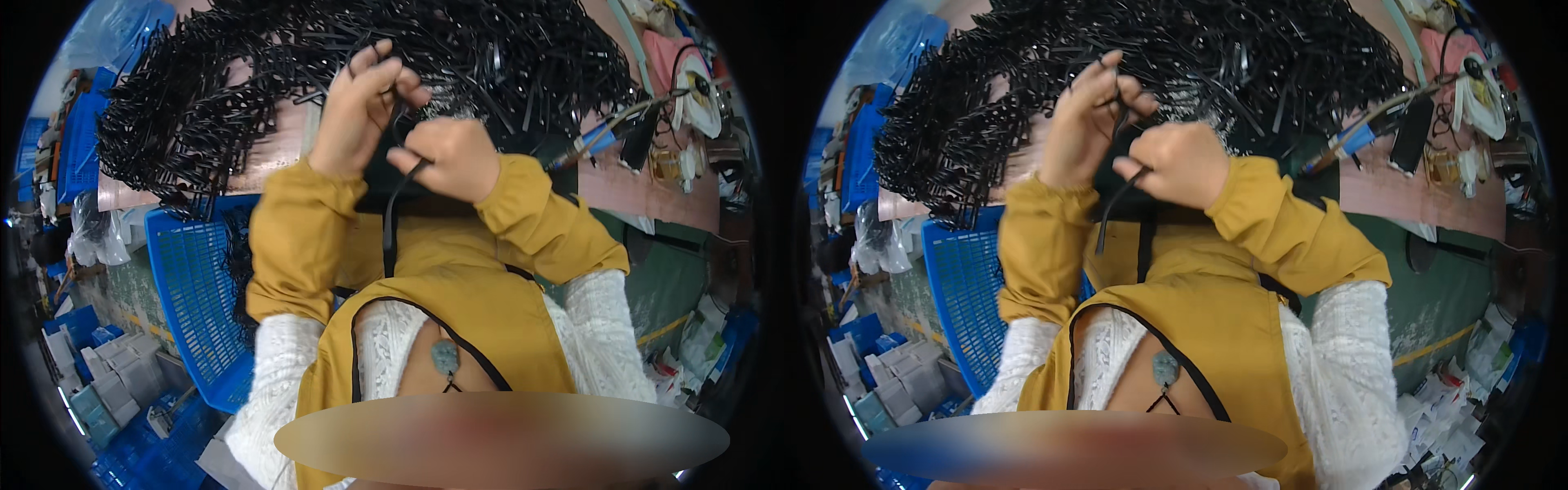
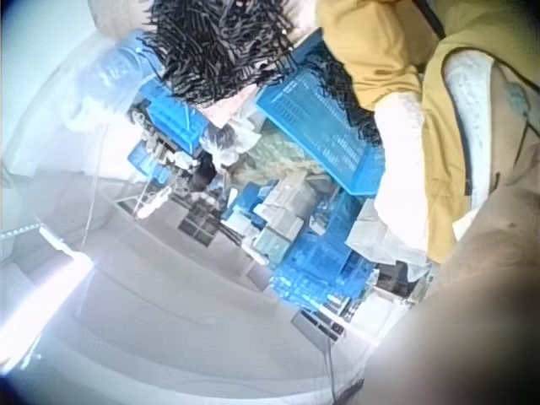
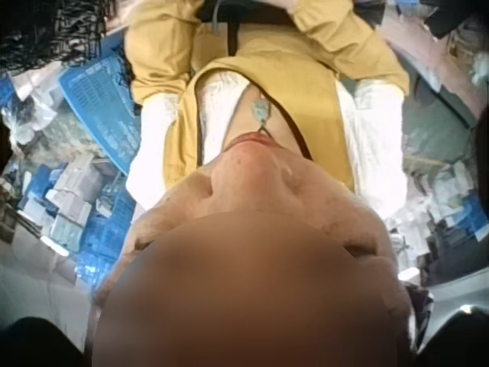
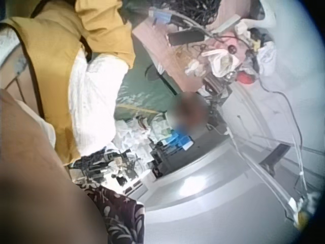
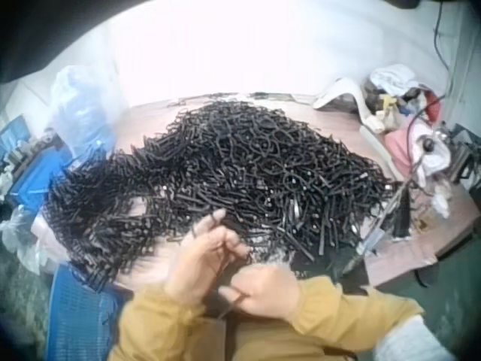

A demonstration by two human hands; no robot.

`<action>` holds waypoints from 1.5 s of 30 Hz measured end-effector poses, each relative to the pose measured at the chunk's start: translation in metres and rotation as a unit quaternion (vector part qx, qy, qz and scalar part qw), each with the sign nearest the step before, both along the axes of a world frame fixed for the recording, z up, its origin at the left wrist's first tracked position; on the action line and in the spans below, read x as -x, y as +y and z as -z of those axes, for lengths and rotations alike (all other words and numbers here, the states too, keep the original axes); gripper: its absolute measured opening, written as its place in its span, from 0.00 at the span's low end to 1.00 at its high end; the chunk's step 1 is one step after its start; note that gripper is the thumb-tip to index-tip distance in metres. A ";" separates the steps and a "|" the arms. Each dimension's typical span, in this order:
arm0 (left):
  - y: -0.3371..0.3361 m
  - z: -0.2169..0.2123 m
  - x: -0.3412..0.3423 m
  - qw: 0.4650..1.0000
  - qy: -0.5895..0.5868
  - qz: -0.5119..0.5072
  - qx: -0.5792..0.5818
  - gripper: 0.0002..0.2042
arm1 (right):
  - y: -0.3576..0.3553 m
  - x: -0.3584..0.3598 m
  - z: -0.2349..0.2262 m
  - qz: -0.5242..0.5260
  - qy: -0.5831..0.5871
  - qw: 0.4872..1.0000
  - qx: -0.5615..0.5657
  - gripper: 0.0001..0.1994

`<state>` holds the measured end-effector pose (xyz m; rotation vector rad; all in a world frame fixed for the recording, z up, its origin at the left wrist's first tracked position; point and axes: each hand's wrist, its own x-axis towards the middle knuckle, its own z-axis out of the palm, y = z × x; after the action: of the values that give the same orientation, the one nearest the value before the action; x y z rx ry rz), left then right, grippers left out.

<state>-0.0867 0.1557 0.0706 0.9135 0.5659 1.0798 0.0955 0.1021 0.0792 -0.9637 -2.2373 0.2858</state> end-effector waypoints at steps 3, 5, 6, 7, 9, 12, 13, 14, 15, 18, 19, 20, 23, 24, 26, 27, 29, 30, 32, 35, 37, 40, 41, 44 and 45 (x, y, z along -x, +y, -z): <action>-0.054 0.019 -0.017 0.979 -0.105 -0.119 0.127 0.21 | -0.053 -0.035 0.017 0.025 0.226 0.959 0.169 0.10; -0.081 0.022 -0.029 0.967 -0.063 -0.126 0.211 0.18 | -0.070 -0.063 0.027 0.066 0.344 0.898 0.265 0.10; -0.091 0.022 -0.035 0.953 -0.013 -0.138 0.270 0.18 | -0.075 -0.075 0.031 0.058 0.376 0.885 0.267 0.12; -0.096 0.023 -0.047 0.941 -0.021 -0.103 0.321 0.15 | -0.075 -0.076 0.040 0.012 0.434 0.851 0.295 0.16; -0.097 0.030 -0.067 0.945 -0.012 -0.072 0.320 0.15 | -0.076 -0.083 0.051 0.097 0.384 0.877 0.273 0.16; -0.091 0.047 -0.090 0.981 -0.085 -0.119 0.128 0.15 | -0.082 -0.088 0.062 0.160 0.406 0.871 0.224 0.19; -0.096 0.054 -0.096 0.978 -0.051 -0.174 0.102 0.16 | -0.085 -0.091 0.063 0.158 0.419 0.875 0.184 0.18; -0.101 0.060 -0.098 0.974 -0.061 -0.217 0.020 0.17 | -0.090 -0.094 0.064 0.166 0.434 0.871 0.156 0.17; -0.106 0.067 -0.100 0.971 -0.050 -0.230 -0.046 0.12 | -0.092 -0.098 0.065 0.157 0.418 0.881 0.153 0.14; -0.130 0.087 -0.104 0.960 0.034 -0.203 -0.188 0.06 | -0.094 -0.104 0.072 0.213 0.235 0.931 0.180 0.08; -0.137 0.093 -0.098 0.960 0.036 -0.170 -0.218 0.12 | -0.094 -0.104 0.075 0.224 0.285 0.907 0.213 0.06; -0.143 0.099 -0.095 0.965 0.029 -0.162 -0.207 0.17 | -0.090 -0.104 0.079 0.211 0.296 0.903 0.230 0.05; -0.158 0.116 -0.082 0.966 0.098 -0.151 -0.187 0.27 | -0.087 -0.097 0.088 0.194 0.300 0.896 0.264 0.04; -0.160 0.119 -0.078 0.965 0.103 -0.135 -0.200 0.28 | -0.086 -0.096 0.090 0.207 0.343 0.873 0.280 0.04; -0.162 0.125 -0.073 0.960 0.103 -0.122 -0.229 0.30 | -0.084 -0.094 0.090 0.192 0.419 0.829 0.318 0.04; -0.161 0.127 -0.073 0.960 0.086 -0.123 -0.235 0.31 | -0.083 -0.094 0.090 0.193 0.406 0.833 0.321 0.04; -0.161 0.129 -0.075 0.957 0.091 -0.141 -0.238 0.29 | -0.081 -0.092 0.087 0.190 0.385 0.845 0.319 0.05; -0.161 0.129 -0.076 0.953 0.091 -0.149 -0.248 0.29 | -0.080 -0.090 0.085 0.184 0.380 0.851 0.311 0.05; -0.162 0.128 -0.080 0.944 0.120 -0.157 -0.265 0.28 | -0.078 -0.087 0.080 0.199 0.321 0.889 0.258 0.04; -0.164 0.127 -0.084 0.930 0.150 -0.177 -0.285 0.28 | -0.075 -0.082 0.075 0.194 0.247 0.929 0.194 0.02; -0.165 0.129 -0.087 0.938 0.132 -0.179 -0.266 0.27 | -0.074 -0.081 0.073 0.207 0.266 0.918 0.211 0.02; -0.166 0.130 -0.091 0.940 0.111 -0.183 -0.266 0.27 | -0.077 -0.083 0.076 0.203 0.269 0.913 0.230 0.02; -0.167 0.129 -0.092 0.942 0.110 -0.180 -0.260 0.27 | -0.078 -0.084 0.077 0.202 0.267 0.912 0.236 0.02; -0.166 0.116 -0.093 0.956 0.089 -0.179 -0.214 0.26 | -0.083 -0.089 0.077 0.199 0.283 0.892 0.291 0.06; -0.165 0.109 -0.092 0.957 0.072 -0.182 -0.216 0.25 | -0.083 -0.090 0.075 0.174 0.283 0.887 0.320 0.07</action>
<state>0.0052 -0.0094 -0.0388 1.3105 0.6472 1.5148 0.1854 0.0189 0.0041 -1.3757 -1.4064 1.0356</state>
